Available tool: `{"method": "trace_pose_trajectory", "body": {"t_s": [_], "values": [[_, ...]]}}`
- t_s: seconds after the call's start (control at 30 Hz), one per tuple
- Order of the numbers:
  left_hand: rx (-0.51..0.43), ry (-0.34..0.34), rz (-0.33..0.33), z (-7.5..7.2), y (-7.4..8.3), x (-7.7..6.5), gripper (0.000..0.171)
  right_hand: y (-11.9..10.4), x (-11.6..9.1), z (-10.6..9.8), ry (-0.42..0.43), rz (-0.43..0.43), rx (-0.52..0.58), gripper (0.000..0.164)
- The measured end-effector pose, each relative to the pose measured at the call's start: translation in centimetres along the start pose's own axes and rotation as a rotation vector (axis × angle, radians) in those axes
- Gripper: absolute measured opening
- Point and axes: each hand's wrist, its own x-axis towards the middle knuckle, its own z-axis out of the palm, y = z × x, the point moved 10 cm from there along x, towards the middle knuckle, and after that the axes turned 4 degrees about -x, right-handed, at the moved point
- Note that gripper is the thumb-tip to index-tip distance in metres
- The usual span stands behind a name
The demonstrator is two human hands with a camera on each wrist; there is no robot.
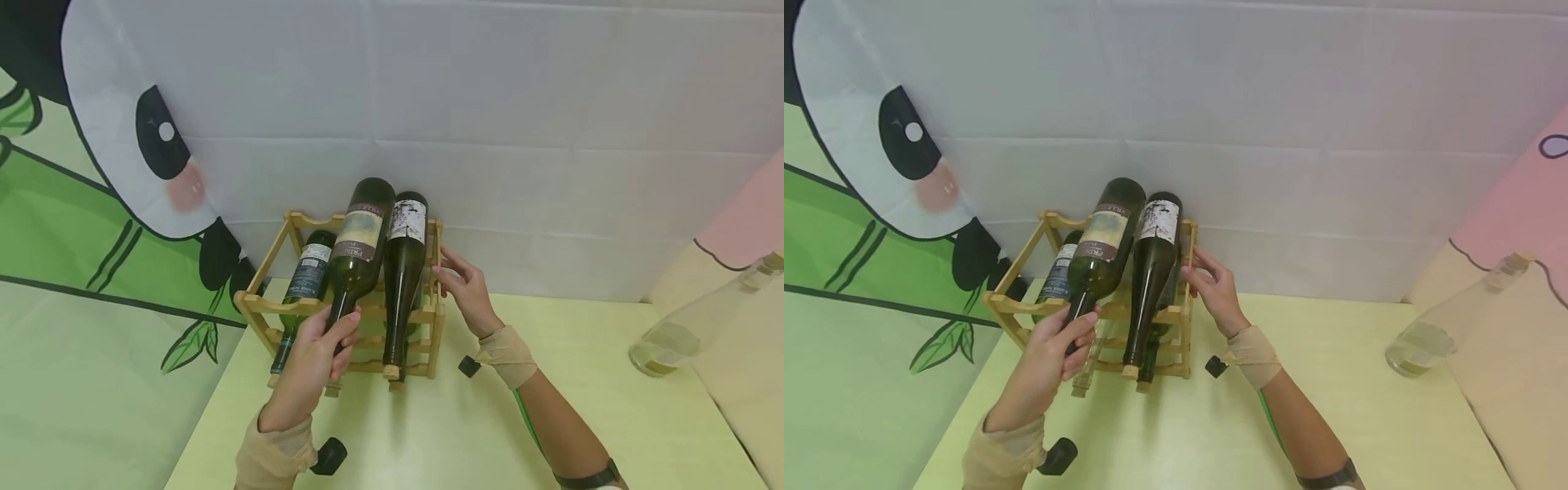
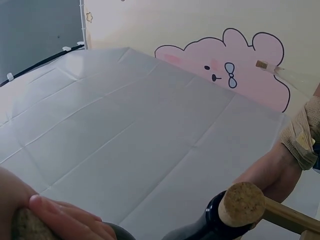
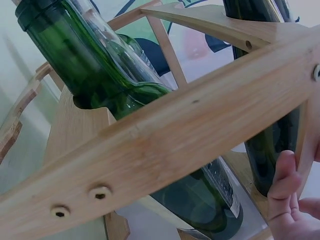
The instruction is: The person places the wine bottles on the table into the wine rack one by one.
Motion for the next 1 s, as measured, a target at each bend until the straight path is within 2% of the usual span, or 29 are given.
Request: {"method": "trace_pose_trajectory", "body": {"t_s": [0.4, 1.0], "values": [[-0.013, 0.051, 0.002, -1.6, -1.0, -0.8, 0.021, 0.0, -0.1, 0.6, -0.008, -0.003, 0.018, 0.061], [-0.001, 0.1, -0.071, -2.8, -3.1, -1.0, 0.026, -0.1, -0.1, 0.7, -0.025, -0.025, 0.037, 0.061]]}}
